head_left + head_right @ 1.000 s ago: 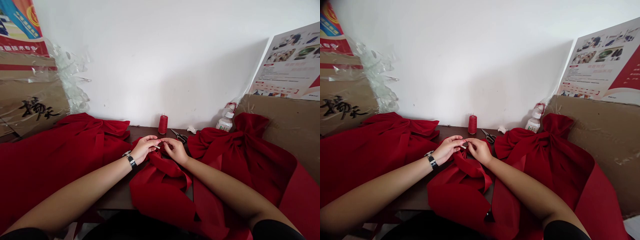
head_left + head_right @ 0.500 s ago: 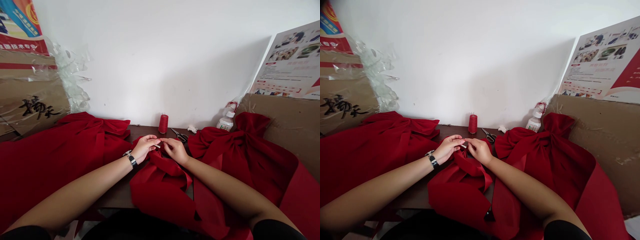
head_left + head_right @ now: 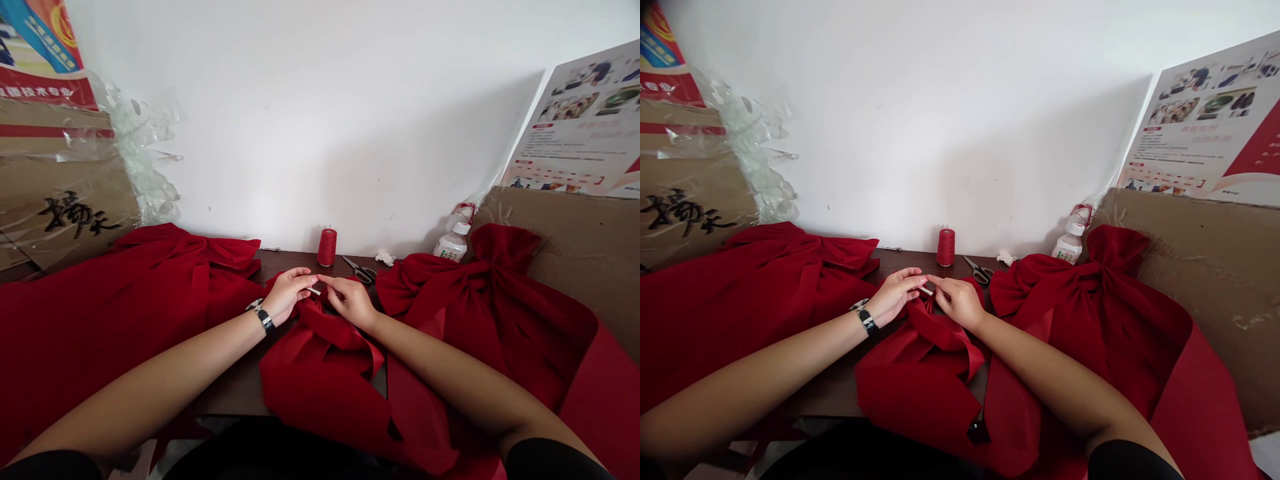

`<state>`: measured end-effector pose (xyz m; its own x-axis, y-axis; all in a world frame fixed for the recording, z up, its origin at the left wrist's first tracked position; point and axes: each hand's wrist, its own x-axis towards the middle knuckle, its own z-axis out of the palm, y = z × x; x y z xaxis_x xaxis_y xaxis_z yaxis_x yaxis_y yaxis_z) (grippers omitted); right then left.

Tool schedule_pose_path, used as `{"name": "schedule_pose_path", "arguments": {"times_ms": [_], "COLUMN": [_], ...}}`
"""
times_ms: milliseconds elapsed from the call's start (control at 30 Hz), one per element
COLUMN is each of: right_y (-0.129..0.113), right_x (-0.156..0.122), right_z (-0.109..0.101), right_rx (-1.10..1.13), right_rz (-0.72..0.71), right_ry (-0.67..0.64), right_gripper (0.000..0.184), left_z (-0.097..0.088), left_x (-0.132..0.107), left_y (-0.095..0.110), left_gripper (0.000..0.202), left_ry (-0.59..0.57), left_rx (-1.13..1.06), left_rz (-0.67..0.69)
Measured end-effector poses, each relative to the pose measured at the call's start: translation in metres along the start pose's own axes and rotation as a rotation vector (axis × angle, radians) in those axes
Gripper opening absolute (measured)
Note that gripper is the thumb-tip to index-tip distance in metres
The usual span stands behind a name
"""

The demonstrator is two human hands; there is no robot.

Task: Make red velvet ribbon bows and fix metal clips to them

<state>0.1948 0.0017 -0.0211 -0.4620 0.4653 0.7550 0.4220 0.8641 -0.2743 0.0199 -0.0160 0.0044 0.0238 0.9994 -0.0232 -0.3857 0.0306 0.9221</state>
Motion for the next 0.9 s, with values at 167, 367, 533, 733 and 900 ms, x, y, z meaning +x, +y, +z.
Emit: {"name": "schedule_pose_path", "arguments": {"times_ms": [167,367,533,733,900], "right_y": [0.0024,0.0042,0.0041,0.0023,0.0005], "right_x": [-0.0002,-0.0006,-0.0004,0.0013,0.0024], "right_z": [0.0005,-0.0004,-0.0013,-0.0035,-0.0059], "right_rx": [-0.033,-0.042,-0.055,-0.069,0.011], "right_rz": [-0.004,-0.008,0.014,0.055,0.123], "right_ry": [-0.039,-0.080,-0.123,-0.169,-0.247], "right_gripper": [0.040,0.045,0.049,0.056,0.061], "left_z": [-0.0008,0.0002,0.0001,-0.0003,-0.0007], "left_x": [0.0011,0.0008,0.0011,0.0017,0.0025], "left_y": [0.0010,0.0015,0.0012,0.0002,-0.0003], "left_gripper": [0.028,0.026,0.023,0.021,0.020], "left_ry": [0.016,0.042,0.057,0.074,0.088], "left_rx": [-0.007,-0.014,-0.024,-0.039,-0.044], "left_rz": [-0.007,-0.005,-0.003,-0.002,-0.002]}}
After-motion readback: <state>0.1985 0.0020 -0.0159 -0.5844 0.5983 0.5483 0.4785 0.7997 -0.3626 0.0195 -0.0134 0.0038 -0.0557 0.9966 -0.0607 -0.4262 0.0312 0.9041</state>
